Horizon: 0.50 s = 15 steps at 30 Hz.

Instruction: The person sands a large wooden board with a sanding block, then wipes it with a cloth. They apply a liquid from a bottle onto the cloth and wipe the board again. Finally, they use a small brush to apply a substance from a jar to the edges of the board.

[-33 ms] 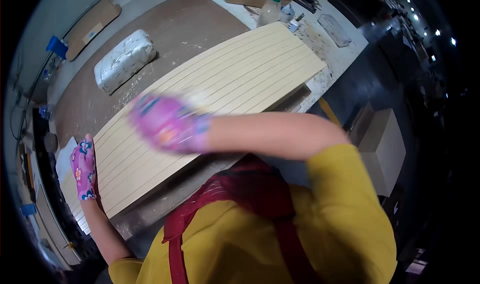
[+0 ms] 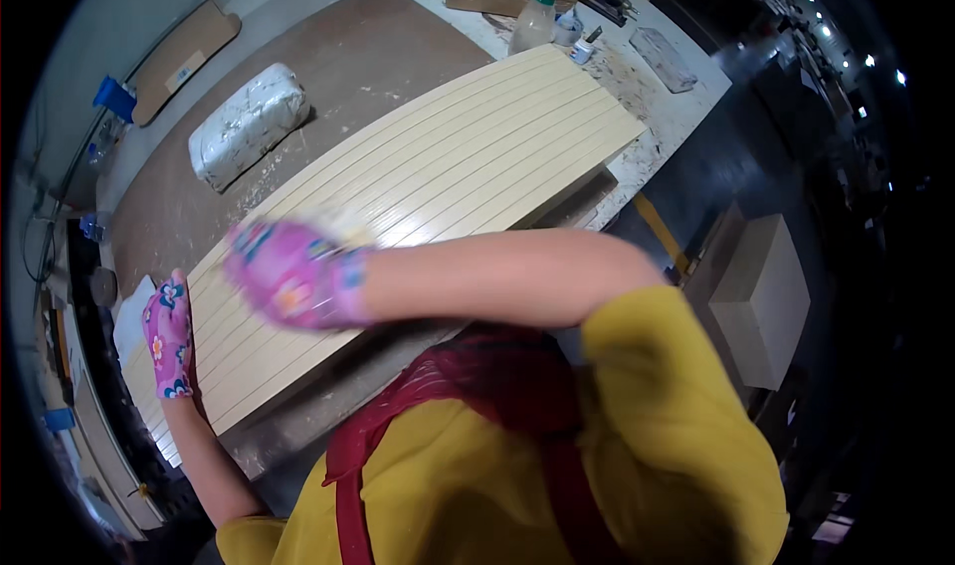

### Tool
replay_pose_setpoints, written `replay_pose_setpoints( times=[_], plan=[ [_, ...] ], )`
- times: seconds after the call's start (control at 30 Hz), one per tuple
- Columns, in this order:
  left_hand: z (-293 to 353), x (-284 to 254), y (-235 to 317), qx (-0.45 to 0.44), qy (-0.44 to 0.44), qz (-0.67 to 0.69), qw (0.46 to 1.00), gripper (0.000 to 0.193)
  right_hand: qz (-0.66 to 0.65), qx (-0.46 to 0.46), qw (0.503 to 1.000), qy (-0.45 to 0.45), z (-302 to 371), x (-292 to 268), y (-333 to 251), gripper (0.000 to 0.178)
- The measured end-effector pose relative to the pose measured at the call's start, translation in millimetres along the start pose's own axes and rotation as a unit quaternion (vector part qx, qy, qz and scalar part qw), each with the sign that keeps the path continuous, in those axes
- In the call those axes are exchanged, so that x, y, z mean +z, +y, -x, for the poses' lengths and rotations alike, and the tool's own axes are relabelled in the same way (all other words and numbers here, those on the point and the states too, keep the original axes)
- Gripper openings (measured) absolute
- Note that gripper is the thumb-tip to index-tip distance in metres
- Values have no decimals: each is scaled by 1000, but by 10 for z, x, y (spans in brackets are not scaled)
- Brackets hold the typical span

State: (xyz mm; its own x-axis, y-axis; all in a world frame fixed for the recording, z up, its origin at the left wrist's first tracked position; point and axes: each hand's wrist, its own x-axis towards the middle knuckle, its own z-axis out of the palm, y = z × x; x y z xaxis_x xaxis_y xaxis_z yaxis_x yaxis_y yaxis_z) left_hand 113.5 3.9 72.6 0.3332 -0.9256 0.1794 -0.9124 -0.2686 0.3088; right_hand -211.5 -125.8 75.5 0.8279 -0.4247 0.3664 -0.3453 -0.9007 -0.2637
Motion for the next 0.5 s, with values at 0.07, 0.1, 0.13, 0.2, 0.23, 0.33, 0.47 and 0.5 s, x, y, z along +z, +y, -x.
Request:
replay_pose_setpoints(
  times=[0.07, 0.1, 0.13, 0.2, 0.23, 0.33, 0.47, 0.5],
  plan=[
    [-246, 141, 340, 58, -7, 24, 998, 35, -30, -116, 993, 16, -309, -194, -545, 32],
    [-246, 217, 237, 138, 26, 37, 989, 33, -42, -163, 986, 23, -379, -350, -666, 30],
    [-113, 136, 6, 197, 63, 41, 977, 31, -57, -192, 979, 29, -383, -496, -623, 29],
    [104, -47, 124, 125, 49, 6, 991, 30, -84, -169, 982, 13, -141, -646, -81, 33],
    [105, -56, 131, 175, 78, -32, 981, 31, -88, -134, 987, 10, 116, -748, 332, 39],
    [28, -139, 301, 55, -39, -39, 997, 35, 47, 79, 992, 86, 254, -936, 753, 49],
    [112, -390, 694, 2, 39, 394, 918, 56, 133, 162, 976, -53, 414, -723, 893, 49],
    [225, -424, 871, 67, 4, 307, 949, 62, 133, 157, 978, -36, 434, -694, 886, 48]
  ],
)
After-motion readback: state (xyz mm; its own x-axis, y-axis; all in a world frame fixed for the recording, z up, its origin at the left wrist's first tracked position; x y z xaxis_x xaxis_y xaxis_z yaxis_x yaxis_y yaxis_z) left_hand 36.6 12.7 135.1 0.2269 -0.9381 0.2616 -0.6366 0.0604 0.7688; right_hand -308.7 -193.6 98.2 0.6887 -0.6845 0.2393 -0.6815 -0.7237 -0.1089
